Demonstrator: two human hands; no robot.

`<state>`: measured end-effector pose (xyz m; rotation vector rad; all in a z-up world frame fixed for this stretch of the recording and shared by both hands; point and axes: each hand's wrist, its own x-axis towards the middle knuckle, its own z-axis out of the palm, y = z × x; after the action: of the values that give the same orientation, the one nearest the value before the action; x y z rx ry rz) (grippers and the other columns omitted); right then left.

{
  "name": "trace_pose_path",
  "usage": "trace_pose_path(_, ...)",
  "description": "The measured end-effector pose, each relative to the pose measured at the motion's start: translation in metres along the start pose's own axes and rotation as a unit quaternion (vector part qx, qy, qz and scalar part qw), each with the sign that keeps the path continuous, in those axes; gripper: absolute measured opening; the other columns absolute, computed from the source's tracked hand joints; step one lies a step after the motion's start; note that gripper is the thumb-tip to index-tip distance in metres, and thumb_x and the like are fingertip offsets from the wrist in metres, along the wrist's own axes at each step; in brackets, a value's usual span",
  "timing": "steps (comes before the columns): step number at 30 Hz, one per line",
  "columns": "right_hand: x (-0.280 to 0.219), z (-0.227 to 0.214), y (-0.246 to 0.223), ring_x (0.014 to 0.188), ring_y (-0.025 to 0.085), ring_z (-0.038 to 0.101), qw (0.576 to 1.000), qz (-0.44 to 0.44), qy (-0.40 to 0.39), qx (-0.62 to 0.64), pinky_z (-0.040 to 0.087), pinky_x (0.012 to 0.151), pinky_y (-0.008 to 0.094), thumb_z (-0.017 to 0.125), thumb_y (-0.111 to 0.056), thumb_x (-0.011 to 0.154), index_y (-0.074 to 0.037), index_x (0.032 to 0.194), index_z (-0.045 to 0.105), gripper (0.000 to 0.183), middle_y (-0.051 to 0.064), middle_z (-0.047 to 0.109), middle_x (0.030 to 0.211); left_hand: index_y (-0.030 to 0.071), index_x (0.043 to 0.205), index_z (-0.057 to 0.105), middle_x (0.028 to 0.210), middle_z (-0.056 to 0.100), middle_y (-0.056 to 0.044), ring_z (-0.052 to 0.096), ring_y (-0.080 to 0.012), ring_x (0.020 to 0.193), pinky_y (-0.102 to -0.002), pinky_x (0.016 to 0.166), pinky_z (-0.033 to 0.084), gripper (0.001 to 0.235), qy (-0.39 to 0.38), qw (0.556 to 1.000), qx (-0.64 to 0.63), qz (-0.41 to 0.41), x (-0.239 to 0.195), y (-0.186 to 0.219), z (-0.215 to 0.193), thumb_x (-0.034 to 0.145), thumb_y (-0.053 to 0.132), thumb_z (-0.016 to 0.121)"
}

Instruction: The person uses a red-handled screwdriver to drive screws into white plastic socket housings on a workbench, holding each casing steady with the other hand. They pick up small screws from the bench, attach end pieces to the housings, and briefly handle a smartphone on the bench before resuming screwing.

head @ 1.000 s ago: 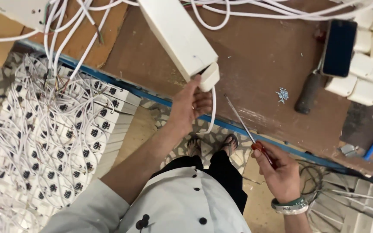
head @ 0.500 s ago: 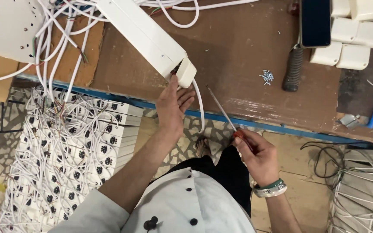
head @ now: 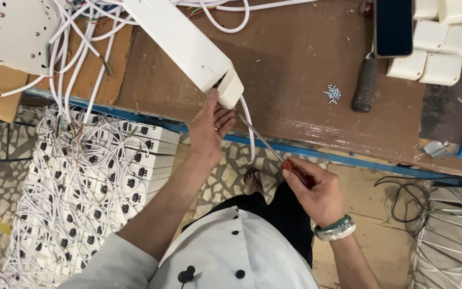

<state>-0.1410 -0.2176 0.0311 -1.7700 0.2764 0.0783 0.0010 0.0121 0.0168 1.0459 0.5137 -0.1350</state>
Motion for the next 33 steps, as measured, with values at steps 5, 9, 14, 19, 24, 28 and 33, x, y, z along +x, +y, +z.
trace_pose_path(5, 0.010, 0.001, 0.002, 0.085, 0.008, 0.072, 1.000, -0.027, -0.009, -0.006, 0.059, 0.076, 0.025, 0.077, -0.014, 0.088, -0.002, 0.118, 0.075, 0.032, 0.007, 0.080, 0.101, -0.008, 0.114, 0.066, 0.092, 0.070, -0.013, 0.071, -0.0191, 0.081, -0.029, 0.072, 0.066, 0.062, 0.041, 0.999, 0.017, -0.023, 0.005, 0.001, 0.001, 0.084, 0.045, 0.078)
trace_pose_path(9, 0.013, -0.001, -0.013, 0.081, 0.010, 0.073, 0.998, -0.029, -0.005, -0.054, 0.059, 0.073, 0.026, 0.078, -0.016, 0.087, -0.003, 0.117, 0.075, 0.033, 0.008, 0.081, 0.100, -0.008, 0.114, 0.066, 0.093, 0.069, -0.013, 0.071, -0.0186, 0.080, -0.029, 0.071, 0.066, 0.064, 0.052, 0.998, 0.026, -0.028, 0.004, 0.004, 0.003, 0.083, 0.046, 0.078)
trace_pose_path(14, 0.012, -0.005, -0.044, 0.081, 0.016, 0.073, 0.959, -0.197, 0.046, -0.197, 0.059, 0.070, 0.029, 0.083, -0.017, 0.085, -0.003, 0.113, 0.076, 0.032, 0.014, 0.077, 0.100, -0.006, 0.118, 0.064, 0.095, 0.067, -0.014, 0.072, -0.0191, 0.082, -0.032, 0.075, 0.067, 0.058, 0.011, 0.999, 0.047, -0.004, 0.000, 0.007, 0.002, 0.088, 0.043, 0.074)
trace_pose_path(19, 0.016, -0.011, -0.036, 0.075, 0.013, 0.074, 0.976, -0.150, 0.028, -0.152, 0.059, 0.066, 0.027, 0.083, -0.015, 0.084, -0.004, 0.111, 0.077, 0.030, 0.011, 0.079, 0.095, -0.003, 0.116, 0.064, 0.103, 0.072, -0.016, 0.074, -0.0221, 0.092, -0.033, 0.081, 0.066, 0.037, -0.073, 0.994, -0.077, -0.030, 0.015, -0.011, -0.026, 0.096, 0.028, 0.068)
trace_pose_path(24, 0.018, -0.014, -0.032, 0.068, 0.010, 0.071, 0.984, -0.100, 0.015, -0.150, 0.056, 0.060, 0.025, 0.083, -0.014, 0.084, -0.004, 0.109, 0.078, 0.027, 0.009, 0.079, 0.090, 0.000, 0.118, 0.067, 0.106, 0.073, -0.015, 0.073, -0.0237, 0.096, -0.033, 0.082, 0.064, 0.021, -0.081, 0.987, -0.096, -0.104, 0.026, -0.014, -0.039, 0.101, 0.012, 0.065)
trace_pose_path(28, 0.015, -0.013, -0.015, 0.065, 0.007, 0.063, 0.994, -0.038, -0.039, -0.098, 0.051, 0.056, 0.023, 0.078, -0.017, 0.089, -0.002, 0.110, 0.077, 0.026, 0.005, 0.077, 0.085, -0.001, 0.121, 0.067, 0.107, 0.074, -0.013, 0.074, -0.0224, 0.097, -0.032, 0.083, 0.065, 0.026, -0.080, 0.984, -0.128, -0.095, 0.020, -0.011, -0.039, 0.099, 0.012, 0.066)
trace_pose_path(33, 0.000, -0.017, -0.006, 0.058, 0.005, 0.049, 0.997, 0.051, -0.053, -0.002, 0.038, 0.049, 0.023, 0.069, -0.021, 0.099, 0.000, 0.109, 0.071, 0.023, 0.001, 0.064, 0.075, -0.004, 0.127, 0.065, 0.108, 0.074, -0.015, 0.074, -0.0232, 0.097, -0.033, 0.081, 0.063, 0.030, -0.079, 0.990, -0.118, -0.022, 0.023, -0.030, -0.043, 0.100, 0.009, 0.066)
